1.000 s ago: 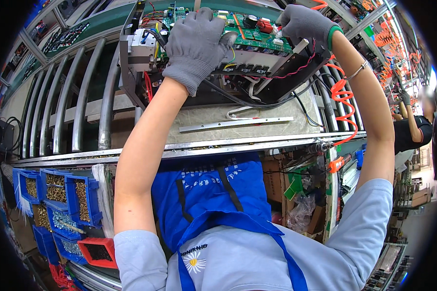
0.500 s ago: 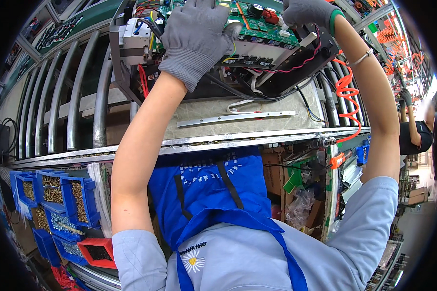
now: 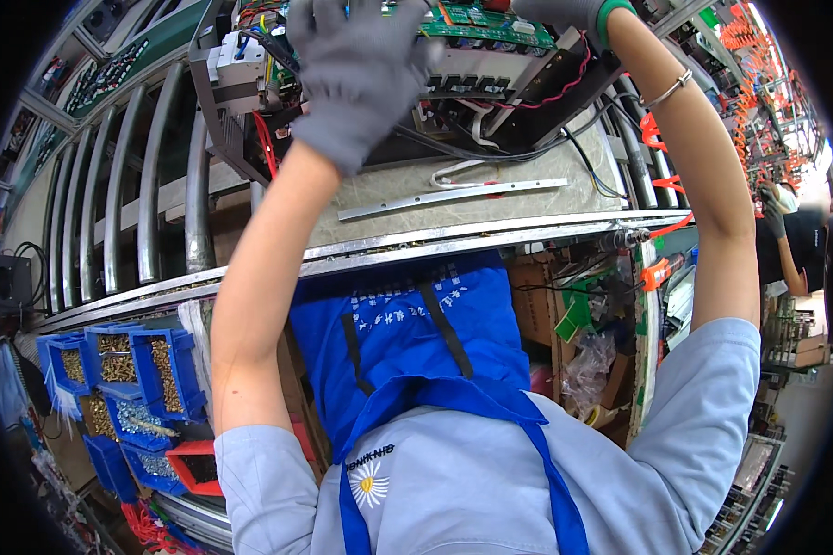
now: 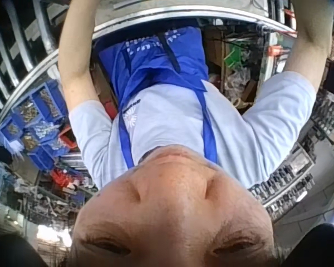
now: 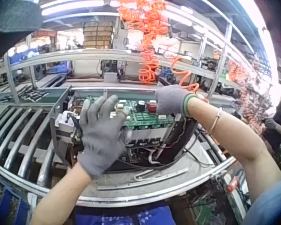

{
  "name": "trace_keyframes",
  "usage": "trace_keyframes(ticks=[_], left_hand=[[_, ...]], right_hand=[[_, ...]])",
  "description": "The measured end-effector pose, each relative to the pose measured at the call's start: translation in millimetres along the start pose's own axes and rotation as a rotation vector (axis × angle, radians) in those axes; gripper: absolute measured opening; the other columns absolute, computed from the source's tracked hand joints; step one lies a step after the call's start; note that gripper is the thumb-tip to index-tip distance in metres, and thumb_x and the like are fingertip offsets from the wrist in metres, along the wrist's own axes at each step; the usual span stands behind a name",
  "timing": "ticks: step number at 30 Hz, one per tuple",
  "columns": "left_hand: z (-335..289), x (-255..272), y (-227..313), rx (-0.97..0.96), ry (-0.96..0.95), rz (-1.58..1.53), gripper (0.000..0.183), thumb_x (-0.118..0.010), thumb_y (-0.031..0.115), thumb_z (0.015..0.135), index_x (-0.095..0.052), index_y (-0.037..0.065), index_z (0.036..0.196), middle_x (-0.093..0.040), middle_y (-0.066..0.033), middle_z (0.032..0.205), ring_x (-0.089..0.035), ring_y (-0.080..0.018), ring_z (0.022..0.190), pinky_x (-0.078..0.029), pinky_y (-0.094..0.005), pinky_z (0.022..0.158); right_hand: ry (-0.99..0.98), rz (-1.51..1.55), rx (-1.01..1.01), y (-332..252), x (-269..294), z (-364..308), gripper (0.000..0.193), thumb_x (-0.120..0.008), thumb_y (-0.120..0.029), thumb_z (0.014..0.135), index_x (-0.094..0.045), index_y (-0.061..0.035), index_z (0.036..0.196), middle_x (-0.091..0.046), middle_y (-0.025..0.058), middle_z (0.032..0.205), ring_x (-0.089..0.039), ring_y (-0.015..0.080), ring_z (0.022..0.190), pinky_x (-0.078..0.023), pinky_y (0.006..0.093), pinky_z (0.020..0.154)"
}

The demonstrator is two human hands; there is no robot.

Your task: The person assembles electronic components on a circuit board, using a screwdriver to secure parts and a pneumatic tool to tighten screws. They then sort small electronic modules from a plastic bag, handling them one by one.

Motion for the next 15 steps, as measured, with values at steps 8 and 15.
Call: trace_keyframes(ticks=[8, 15], left_hand=[[-160.7, 15.2, 60.7, 0.387, -0.503, -0.449, 0.034, -0.065, 0.017, 0.087, -0.063, 0.007, 0.119, -0.063, -0.0073, 0.117, -0.061, -0.0266, 0.1, -0.048, -0.0371, 0.089], [-205.1, -98.7, 66.4, 1.526, -0.459, -1.539, 0.021, -0.052, 0.004, 0.095, -0.062, 0.004, 0.113, -0.066, -0.0112, 0.111, -0.069, -0.0238, 0.096, -0.058, -0.0328, 0.071]], right_hand=[[1.092, 0.53, 0.17, -34.0, -58.2, -153.8, 0.02, -0.066, -0.017, 0.083, -0.07, -0.0097, 0.101, -0.067, 0.0072, 0.097, -0.063, 0.0243, 0.093, -0.048, 0.0375, 0.083], [0.562, 0.788, -0.214, -67.4, -250.8, -166.0, 0.05, -0.066, -0.026, 0.082, -0.055, -0.0155, 0.13, -0.055, 0.0061, 0.132, -0.047, 0.0284, 0.127, -0.035, 0.045, 0.103]])
Point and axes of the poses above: each hand's wrist, its own z-axis towards the middle knuckle, its own x-axis out of the back of the hand, y = z × x, the point moved 4 cm from there along z, towards the middle knuckle
